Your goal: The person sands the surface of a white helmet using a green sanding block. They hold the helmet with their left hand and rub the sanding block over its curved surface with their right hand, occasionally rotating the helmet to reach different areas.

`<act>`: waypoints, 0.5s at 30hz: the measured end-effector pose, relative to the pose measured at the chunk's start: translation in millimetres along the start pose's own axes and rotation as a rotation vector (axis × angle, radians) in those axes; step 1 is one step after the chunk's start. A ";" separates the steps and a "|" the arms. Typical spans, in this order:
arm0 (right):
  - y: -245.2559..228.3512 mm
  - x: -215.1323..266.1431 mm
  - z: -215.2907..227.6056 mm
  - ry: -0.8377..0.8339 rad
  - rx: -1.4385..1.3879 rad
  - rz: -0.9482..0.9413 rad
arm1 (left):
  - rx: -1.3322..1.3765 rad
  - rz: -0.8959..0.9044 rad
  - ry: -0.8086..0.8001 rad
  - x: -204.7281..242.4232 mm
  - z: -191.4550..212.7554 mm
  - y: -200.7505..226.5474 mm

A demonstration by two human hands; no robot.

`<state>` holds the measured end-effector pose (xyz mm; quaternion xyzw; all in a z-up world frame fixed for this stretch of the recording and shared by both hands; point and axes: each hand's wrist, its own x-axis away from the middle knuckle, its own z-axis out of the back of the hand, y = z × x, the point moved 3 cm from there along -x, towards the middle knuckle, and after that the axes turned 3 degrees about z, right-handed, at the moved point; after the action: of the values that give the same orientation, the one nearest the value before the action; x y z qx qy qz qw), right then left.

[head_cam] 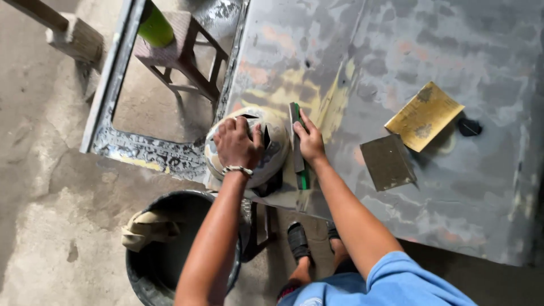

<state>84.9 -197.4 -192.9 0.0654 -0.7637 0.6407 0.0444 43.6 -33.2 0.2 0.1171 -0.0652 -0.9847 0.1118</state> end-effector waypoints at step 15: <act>-97.0 47.6 52.0 -0.234 -0.939 -0.448 | 0.552 0.188 0.378 50.5 31.3 13.6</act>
<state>53.9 -267.1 -100.5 0.2711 -0.9354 0.1932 0.1190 -9.1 -55.1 21.6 0.3168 -0.3179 -0.8761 0.1761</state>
